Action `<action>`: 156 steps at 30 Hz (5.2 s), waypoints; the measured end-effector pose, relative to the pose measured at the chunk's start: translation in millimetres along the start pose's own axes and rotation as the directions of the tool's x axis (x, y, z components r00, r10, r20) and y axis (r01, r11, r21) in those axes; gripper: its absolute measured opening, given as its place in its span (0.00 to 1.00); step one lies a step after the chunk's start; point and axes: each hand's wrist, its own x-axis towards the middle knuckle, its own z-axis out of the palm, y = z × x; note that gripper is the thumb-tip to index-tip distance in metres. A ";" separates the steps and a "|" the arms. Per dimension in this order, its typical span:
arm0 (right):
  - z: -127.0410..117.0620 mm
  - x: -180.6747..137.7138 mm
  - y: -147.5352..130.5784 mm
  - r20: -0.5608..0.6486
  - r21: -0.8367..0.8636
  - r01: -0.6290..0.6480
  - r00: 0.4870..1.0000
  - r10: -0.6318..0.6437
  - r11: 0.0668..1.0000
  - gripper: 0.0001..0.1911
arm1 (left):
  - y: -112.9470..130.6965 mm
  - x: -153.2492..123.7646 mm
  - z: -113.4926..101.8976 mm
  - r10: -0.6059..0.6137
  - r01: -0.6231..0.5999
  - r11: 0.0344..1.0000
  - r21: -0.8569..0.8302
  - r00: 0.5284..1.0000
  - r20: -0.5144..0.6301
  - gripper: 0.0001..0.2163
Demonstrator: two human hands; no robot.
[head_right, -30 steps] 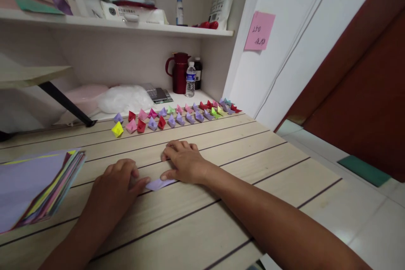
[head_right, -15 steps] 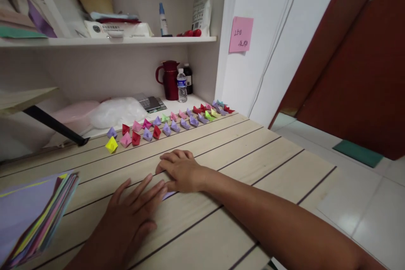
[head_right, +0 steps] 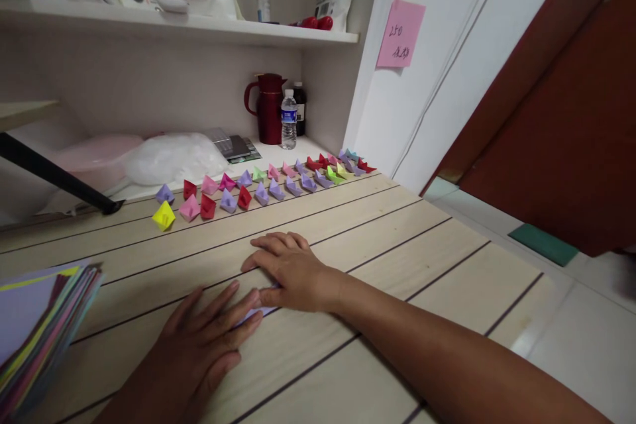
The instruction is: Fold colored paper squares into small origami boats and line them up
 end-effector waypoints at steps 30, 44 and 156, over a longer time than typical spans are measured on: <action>14.1 -87.0 -34.9 0.031 -0.253 0.123 0.992 -0.119 0.960 0.37 | 1.6 -10.0 9.5 0.024 -0.021 0.999 -0.048 0.997 0.068 0.30; 16.4 -80.7 -49.7 0.037 -0.336 0.056 0.998 -0.047 0.940 0.38 | 3.0 -28.3 -21.3 -0.101 0.090 0.991 0.094 0.988 0.118 0.22; 9.1 12.6 -1.1 -0.302 0.346 0.281 0.937 -0.178 0.895 0.06 | -18.7 28.7 -10.1 -0.725 0.590 0.576 -0.565 0.688 -0.021 0.13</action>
